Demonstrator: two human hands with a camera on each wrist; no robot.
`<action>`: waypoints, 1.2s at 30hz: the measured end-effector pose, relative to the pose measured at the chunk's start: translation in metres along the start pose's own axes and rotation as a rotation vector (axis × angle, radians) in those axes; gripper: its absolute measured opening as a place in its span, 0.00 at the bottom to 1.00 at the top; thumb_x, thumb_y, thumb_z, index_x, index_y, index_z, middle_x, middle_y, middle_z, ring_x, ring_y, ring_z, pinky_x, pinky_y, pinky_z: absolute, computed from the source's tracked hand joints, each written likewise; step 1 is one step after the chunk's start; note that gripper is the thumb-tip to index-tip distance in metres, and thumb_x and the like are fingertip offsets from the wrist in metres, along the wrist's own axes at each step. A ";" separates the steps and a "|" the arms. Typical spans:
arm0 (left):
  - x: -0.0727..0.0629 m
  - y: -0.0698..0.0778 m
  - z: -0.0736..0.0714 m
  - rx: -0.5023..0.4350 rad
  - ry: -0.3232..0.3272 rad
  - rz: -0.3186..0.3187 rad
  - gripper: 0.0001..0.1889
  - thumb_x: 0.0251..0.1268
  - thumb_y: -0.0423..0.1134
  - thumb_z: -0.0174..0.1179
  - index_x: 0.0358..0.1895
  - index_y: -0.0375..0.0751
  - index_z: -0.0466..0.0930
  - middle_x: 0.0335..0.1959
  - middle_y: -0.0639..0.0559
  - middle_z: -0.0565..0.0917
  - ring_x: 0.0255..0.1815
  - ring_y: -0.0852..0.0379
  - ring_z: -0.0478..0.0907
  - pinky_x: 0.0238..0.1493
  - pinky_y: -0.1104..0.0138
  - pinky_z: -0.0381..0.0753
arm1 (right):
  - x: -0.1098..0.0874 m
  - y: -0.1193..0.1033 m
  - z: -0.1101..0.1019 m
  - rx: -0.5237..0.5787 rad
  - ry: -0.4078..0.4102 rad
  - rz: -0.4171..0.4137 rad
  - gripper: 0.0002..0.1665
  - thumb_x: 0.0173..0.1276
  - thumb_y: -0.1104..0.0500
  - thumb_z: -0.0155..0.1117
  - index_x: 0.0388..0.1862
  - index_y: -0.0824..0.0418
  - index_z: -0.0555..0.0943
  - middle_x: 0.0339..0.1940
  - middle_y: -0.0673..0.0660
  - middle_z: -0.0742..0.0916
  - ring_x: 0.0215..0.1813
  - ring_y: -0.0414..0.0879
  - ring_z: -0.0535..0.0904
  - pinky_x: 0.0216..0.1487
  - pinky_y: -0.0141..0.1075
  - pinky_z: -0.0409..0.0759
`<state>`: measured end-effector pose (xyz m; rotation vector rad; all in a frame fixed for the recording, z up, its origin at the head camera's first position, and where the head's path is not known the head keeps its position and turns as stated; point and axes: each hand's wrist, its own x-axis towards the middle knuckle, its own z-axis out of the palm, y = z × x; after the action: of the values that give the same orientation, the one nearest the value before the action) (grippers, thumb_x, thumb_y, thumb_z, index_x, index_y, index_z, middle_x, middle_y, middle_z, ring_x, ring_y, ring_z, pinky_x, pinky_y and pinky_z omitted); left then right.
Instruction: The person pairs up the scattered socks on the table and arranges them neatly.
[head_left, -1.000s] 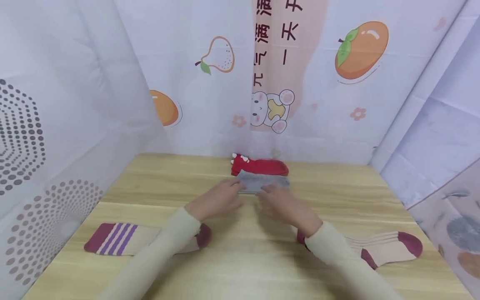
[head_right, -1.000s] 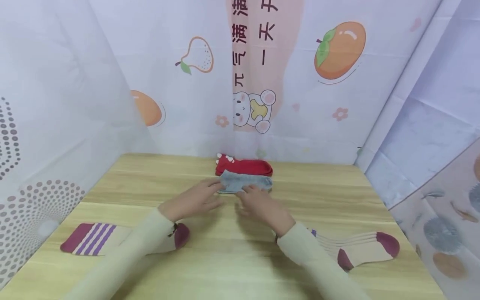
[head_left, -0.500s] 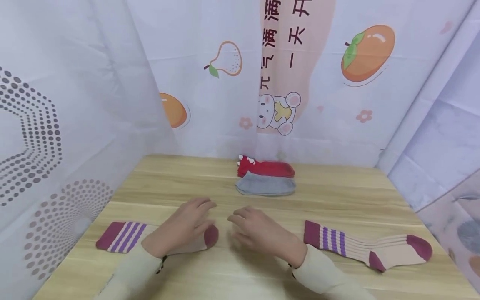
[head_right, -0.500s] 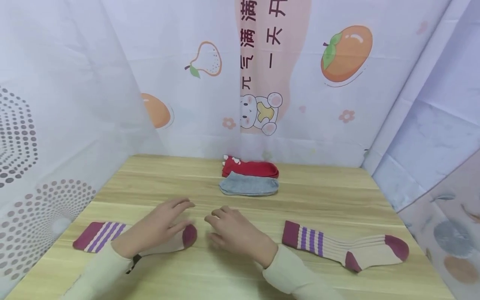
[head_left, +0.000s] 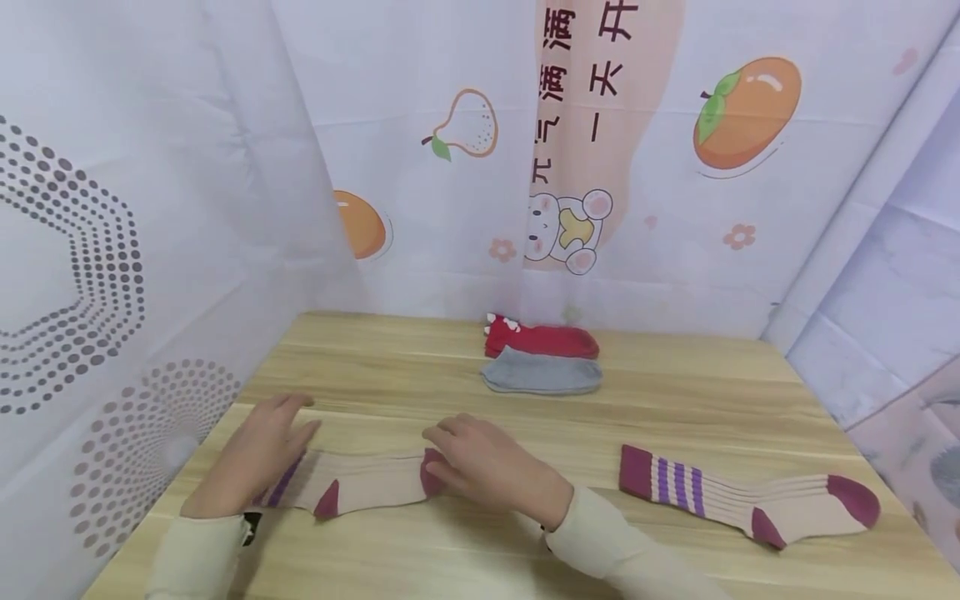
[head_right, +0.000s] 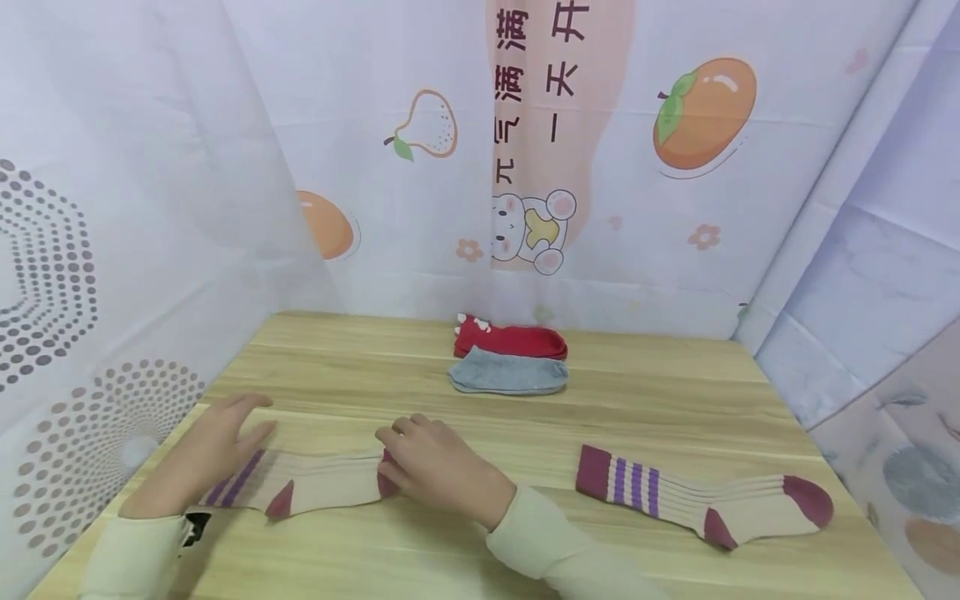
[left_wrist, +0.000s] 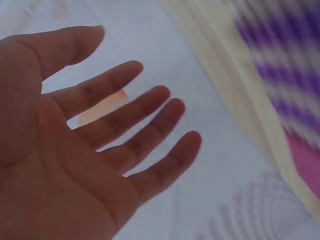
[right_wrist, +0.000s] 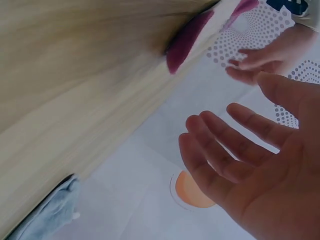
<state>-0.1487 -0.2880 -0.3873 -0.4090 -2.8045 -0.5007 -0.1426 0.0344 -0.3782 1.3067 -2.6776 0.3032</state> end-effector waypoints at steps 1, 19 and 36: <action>-0.003 -0.009 -0.001 0.016 0.002 -0.024 0.18 0.64 0.34 0.64 0.53 0.26 0.77 0.51 0.23 0.78 0.51 0.24 0.75 0.50 0.37 0.75 | 0.003 -0.002 0.001 -0.005 0.001 0.002 0.19 0.74 0.50 0.62 0.58 0.58 0.79 0.47 0.51 0.86 0.50 0.43 0.81 0.54 0.36 0.79; -0.023 -0.050 -0.012 0.095 -0.249 -0.277 0.06 0.56 0.33 0.62 0.30 0.35 0.74 0.26 0.45 0.77 0.27 0.50 0.72 0.29 0.53 0.73 | 0.007 -0.011 0.030 -0.115 -0.125 0.026 0.01 0.70 0.53 0.67 0.37 0.47 0.84 0.33 0.46 0.82 0.36 0.40 0.75 0.35 0.31 0.75; -0.022 -0.051 -0.001 -0.005 -0.191 -0.321 0.12 0.70 0.40 0.57 0.29 0.37 0.73 0.20 0.50 0.73 0.21 0.53 0.69 0.22 0.62 0.66 | 0.000 -0.014 0.033 -0.115 -0.209 0.069 0.09 0.64 0.61 0.69 0.35 0.50 0.77 0.26 0.45 0.80 0.29 0.37 0.76 0.29 0.29 0.74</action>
<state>-0.1448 -0.3393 -0.4083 -0.0033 -3.0716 -0.5606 -0.1324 0.0182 -0.4083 1.2790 -2.8667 0.0201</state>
